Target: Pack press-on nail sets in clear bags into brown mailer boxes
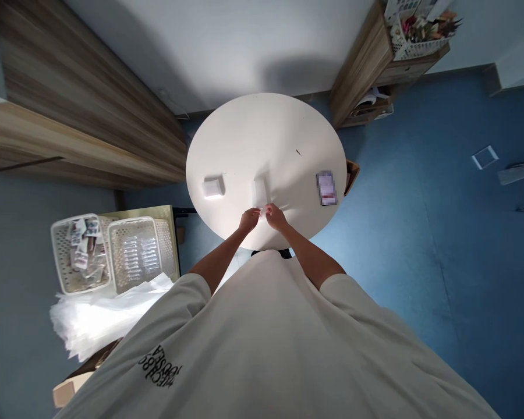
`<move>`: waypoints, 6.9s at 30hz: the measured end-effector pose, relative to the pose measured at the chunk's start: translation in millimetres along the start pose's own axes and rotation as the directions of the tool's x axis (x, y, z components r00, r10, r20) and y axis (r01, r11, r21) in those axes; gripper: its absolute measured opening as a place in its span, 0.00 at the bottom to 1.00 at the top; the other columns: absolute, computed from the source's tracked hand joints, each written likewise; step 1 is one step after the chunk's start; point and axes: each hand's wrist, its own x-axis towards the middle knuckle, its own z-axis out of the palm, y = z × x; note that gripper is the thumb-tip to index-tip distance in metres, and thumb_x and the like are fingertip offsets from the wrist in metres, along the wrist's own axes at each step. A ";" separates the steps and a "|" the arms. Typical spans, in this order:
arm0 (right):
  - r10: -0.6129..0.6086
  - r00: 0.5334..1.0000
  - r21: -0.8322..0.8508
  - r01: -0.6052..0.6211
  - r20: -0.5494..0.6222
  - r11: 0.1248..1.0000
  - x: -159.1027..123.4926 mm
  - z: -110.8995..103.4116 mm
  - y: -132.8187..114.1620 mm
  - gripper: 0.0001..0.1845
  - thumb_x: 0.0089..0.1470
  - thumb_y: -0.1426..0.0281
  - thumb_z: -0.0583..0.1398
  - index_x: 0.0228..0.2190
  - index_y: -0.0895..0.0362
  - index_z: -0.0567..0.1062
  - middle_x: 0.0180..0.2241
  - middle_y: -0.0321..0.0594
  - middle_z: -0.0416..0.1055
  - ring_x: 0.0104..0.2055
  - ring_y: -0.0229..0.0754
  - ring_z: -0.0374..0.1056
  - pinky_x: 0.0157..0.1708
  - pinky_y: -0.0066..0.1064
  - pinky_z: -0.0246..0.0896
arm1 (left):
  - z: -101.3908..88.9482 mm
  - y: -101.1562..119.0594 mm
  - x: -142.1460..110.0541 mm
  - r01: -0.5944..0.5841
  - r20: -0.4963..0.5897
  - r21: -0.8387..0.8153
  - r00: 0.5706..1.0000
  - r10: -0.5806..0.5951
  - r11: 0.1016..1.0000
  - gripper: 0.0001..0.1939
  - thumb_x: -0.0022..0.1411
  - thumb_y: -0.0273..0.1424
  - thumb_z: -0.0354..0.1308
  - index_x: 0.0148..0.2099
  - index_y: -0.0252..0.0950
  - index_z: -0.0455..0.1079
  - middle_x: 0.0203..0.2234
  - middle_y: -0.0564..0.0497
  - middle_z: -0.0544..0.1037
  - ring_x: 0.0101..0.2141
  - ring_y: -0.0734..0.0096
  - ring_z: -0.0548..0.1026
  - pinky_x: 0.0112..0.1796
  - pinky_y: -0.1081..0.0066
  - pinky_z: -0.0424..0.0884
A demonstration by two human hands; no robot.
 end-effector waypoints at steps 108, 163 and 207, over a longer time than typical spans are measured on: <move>0.302 0.919 -0.031 -0.319 -0.253 0.947 57.4 43.8 -76.5 0.14 0.57 0.60 0.66 0.41 0.52 0.72 0.42 0.45 0.78 0.47 0.52 0.74 0.45 0.37 0.70 | -116.0 -65.4 -0.3 -0.151 -0.069 0.522 0.973 0.218 0.840 0.36 0.69 0.28 0.50 0.77 0.39 0.53 0.77 0.37 0.53 0.74 0.46 0.54 0.68 0.43 0.59; -0.439 0.895 -0.300 0.441 0.077 0.846 -49.1 51.7 -62.9 0.13 0.62 0.74 0.58 0.46 0.54 0.79 0.53 0.49 0.73 0.48 0.47 0.75 0.55 0.40 0.71 | -8.7 -96.2 -171.6 0.039 -0.394 0.433 0.906 0.151 0.900 0.33 0.74 0.34 0.50 0.78 0.38 0.54 0.76 0.39 0.56 0.75 0.50 0.53 0.71 0.45 0.51; -0.451 0.122 -0.146 0.989 0.884 -0.018 -345.4 479.5 -206.5 0.19 0.63 0.73 0.59 0.52 0.53 0.81 0.59 0.47 0.76 0.62 0.59 0.67 0.63 0.53 0.55 | -28.7 -468.1 -539.6 0.449 -0.684 -0.189 0.578 -0.445 0.873 0.23 0.69 0.45 0.63 0.62 0.43 0.73 0.63 0.42 0.71 0.64 0.46 0.67 0.64 0.50 0.63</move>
